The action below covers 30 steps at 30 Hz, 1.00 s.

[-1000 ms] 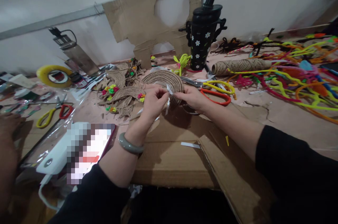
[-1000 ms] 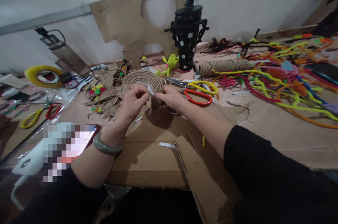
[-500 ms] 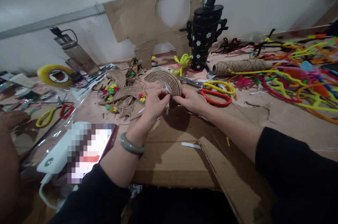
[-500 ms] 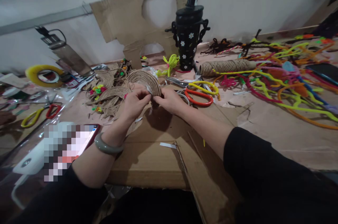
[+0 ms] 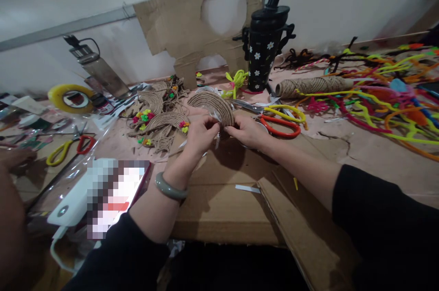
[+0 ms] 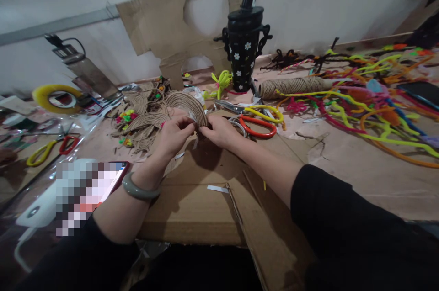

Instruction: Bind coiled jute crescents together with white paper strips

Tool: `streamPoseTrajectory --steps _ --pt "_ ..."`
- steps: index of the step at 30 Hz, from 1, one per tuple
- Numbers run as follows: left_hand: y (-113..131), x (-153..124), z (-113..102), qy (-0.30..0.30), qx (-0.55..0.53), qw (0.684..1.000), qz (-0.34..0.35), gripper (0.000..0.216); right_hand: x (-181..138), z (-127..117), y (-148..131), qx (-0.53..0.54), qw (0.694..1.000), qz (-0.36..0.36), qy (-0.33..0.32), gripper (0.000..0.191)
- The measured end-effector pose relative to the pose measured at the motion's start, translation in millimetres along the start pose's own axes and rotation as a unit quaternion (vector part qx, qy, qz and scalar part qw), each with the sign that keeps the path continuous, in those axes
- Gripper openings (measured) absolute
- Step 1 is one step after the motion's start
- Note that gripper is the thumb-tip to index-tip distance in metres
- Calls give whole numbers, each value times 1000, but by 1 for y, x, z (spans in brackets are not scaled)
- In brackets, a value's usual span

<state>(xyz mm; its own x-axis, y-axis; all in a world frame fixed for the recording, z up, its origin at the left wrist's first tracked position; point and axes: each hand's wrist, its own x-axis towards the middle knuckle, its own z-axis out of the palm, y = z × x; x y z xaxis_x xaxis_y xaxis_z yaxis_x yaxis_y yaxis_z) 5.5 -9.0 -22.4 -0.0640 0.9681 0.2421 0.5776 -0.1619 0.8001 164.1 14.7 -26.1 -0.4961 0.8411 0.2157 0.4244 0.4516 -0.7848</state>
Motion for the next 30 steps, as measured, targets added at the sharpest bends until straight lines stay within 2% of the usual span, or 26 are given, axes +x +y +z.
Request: streamPoseTrajectory --steps 10,23,30 --pt "3 0 -1 -6 -7 1000 -16 11 -1 -1 -1 -15 1000 25 1 14" --pt "-3 0 1 -3 4 1000 -10 8 0 3 2 -49 999 -3 8 14" --pt "2 0 0 -2 16 1000 -10 7 0 5 3 -46 999 -4 11 14"
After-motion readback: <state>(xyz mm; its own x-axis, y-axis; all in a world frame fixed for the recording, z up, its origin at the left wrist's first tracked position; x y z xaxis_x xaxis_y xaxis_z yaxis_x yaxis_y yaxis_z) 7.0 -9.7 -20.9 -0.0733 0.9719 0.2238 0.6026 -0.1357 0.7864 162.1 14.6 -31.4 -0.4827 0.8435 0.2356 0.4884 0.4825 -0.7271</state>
